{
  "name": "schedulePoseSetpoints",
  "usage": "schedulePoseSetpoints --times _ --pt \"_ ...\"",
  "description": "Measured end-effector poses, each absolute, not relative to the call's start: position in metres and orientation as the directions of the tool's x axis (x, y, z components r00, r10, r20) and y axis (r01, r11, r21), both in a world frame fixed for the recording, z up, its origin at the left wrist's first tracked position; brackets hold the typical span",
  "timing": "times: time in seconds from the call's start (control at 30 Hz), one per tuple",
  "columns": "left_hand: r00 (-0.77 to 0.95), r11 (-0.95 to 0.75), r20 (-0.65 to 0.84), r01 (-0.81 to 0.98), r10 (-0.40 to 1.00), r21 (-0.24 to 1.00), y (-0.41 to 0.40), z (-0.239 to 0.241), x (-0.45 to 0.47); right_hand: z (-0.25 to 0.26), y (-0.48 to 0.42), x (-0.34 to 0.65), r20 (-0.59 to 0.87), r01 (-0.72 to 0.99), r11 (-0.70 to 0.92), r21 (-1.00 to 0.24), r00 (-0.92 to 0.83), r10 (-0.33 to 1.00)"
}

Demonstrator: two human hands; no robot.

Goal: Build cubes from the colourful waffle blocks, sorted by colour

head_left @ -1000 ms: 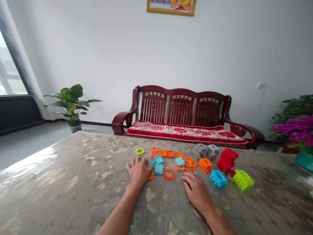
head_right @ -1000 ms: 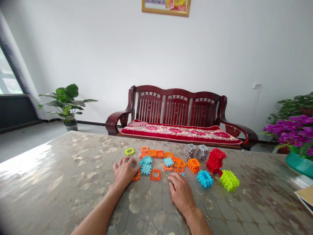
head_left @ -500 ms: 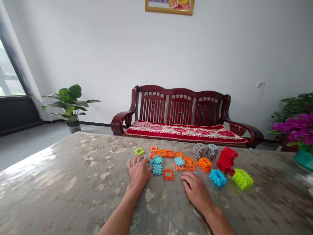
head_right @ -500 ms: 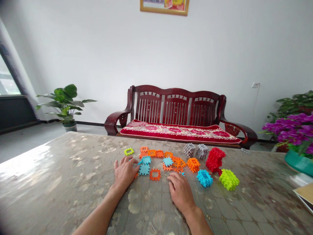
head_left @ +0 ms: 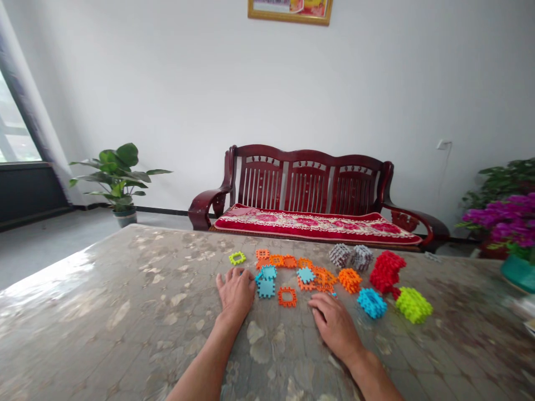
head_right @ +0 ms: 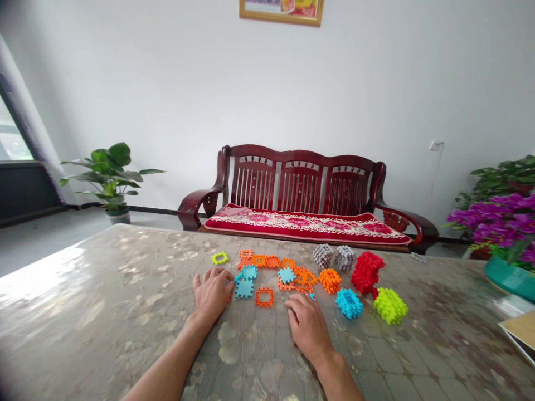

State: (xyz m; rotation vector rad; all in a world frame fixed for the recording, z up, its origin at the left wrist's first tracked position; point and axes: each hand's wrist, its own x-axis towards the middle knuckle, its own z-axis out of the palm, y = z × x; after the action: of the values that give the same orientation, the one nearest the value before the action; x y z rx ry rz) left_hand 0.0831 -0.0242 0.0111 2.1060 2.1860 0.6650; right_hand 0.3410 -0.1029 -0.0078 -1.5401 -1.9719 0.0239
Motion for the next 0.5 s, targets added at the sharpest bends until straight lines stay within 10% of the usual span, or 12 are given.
schedulePoseSetpoints --times 0.5 --pt "-0.050 -0.073 0.329 0.934 0.943 0.350 -0.0239 0.0138 0.0835 -0.0088 -0.1021 0.3422 0.438 0.857 0.320 -0.404 -0.126 0.890"
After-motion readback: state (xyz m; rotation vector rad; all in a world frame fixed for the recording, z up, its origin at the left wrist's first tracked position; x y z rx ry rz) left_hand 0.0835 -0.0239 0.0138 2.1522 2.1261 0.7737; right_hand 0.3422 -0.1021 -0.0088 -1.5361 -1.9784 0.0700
